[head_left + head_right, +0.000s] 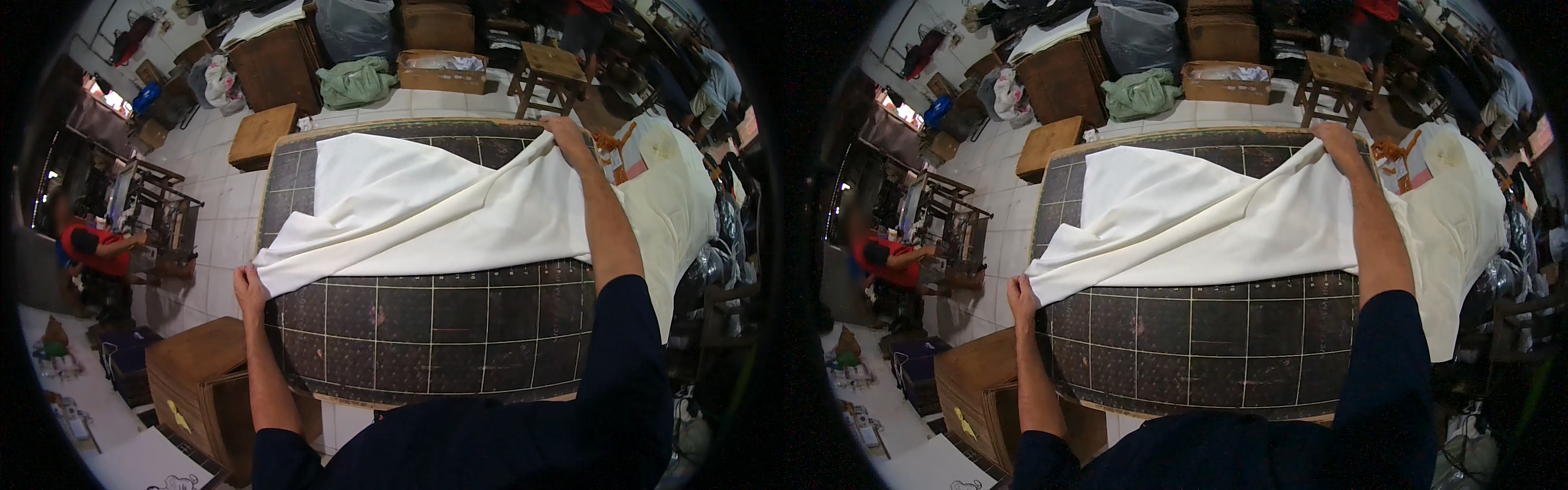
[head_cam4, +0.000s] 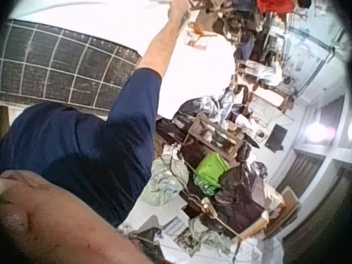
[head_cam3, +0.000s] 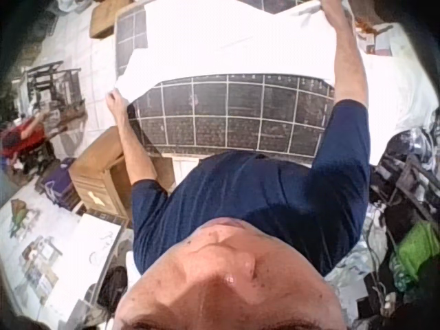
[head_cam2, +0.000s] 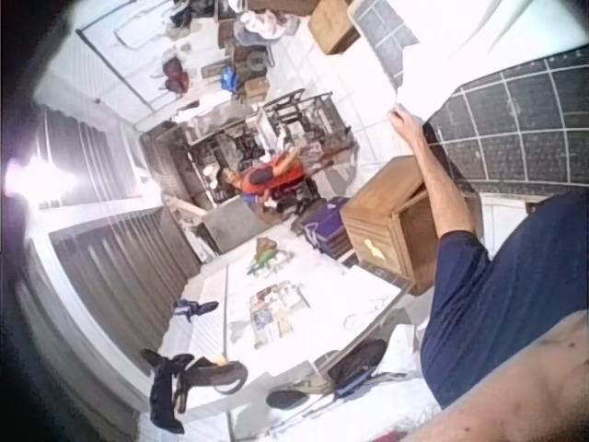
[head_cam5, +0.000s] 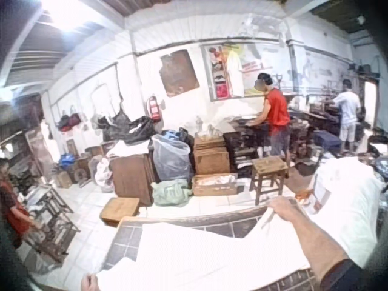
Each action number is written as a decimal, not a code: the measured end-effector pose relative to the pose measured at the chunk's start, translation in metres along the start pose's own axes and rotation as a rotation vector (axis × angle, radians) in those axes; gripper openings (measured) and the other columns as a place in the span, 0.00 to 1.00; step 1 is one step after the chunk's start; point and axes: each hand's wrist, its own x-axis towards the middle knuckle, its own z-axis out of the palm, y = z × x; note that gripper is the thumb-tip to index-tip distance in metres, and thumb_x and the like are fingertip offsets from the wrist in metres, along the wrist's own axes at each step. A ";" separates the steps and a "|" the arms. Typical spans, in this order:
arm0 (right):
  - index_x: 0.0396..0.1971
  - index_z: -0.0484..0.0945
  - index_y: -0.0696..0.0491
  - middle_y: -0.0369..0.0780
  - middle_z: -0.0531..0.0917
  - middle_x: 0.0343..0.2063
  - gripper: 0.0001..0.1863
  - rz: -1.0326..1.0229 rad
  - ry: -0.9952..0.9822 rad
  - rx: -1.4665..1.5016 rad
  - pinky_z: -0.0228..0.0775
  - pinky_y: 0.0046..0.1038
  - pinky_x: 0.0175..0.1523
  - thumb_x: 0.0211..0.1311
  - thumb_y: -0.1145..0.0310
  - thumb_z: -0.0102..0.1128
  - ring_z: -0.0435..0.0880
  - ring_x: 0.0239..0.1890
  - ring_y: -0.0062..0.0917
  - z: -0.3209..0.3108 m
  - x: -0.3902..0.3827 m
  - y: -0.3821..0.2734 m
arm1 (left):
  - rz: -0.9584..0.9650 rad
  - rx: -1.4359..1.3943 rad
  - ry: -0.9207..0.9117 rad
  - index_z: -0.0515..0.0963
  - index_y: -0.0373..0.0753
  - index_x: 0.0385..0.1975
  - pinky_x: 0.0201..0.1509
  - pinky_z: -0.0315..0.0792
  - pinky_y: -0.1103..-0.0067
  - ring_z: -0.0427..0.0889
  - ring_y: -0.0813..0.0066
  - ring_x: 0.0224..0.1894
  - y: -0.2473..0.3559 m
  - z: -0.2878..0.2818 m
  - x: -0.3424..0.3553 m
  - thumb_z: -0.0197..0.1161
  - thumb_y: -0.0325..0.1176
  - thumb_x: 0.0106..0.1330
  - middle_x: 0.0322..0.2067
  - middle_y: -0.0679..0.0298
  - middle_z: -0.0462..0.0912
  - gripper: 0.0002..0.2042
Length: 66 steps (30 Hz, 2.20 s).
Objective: The person places white fabric onto a large screen-printing frame, smooths it flat, and stacks the frame with others. The person repeats this process with additional frames and fabric pieces.
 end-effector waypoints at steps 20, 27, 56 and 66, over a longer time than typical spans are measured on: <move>0.52 0.75 0.58 0.42 0.80 0.52 0.16 0.214 0.106 1.313 0.70 0.37 0.62 0.73 0.63 0.52 0.80 0.54 0.33 -0.294 -0.177 -0.014 | -0.080 -0.802 -0.621 0.73 0.37 0.50 0.43 0.77 0.78 0.80 0.78 0.41 0.246 -0.053 0.078 0.54 0.38 0.74 0.41 0.65 0.80 0.13; 0.47 0.78 0.61 0.49 0.82 0.50 0.15 -0.082 0.320 1.432 0.69 0.40 0.67 0.69 0.65 0.58 0.79 0.57 0.39 -0.345 -0.091 -0.077 | 0.213 -1.329 -0.246 0.69 0.32 0.51 0.60 0.72 0.57 0.78 0.59 0.51 0.363 -0.001 0.195 0.48 0.42 0.77 0.50 0.54 0.76 0.17; 0.21 0.82 0.62 0.38 0.78 0.15 0.29 0.729 0.155 0.138 0.66 0.30 0.21 0.51 0.45 0.71 0.79 0.21 0.22 -0.080 -0.175 0.033 | 0.028 0.215 0.178 0.76 0.42 0.45 0.43 0.74 0.58 0.83 0.45 0.42 0.119 0.104 0.060 0.64 0.49 0.63 0.35 0.47 0.85 0.19; 0.24 0.75 0.58 0.36 0.71 0.12 0.19 0.795 0.137 0.278 0.53 0.28 0.12 0.67 0.57 0.58 0.66 0.08 0.21 -0.109 -0.224 0.025 | 0.283 0.092 -0.052 0.77 0.41 0.47 0.38 0.74 0.61 0.84 0.48 0.32 0.094 0.067 0.049 0.63 0.36 0.64 0.26 0.48 0.83 0.13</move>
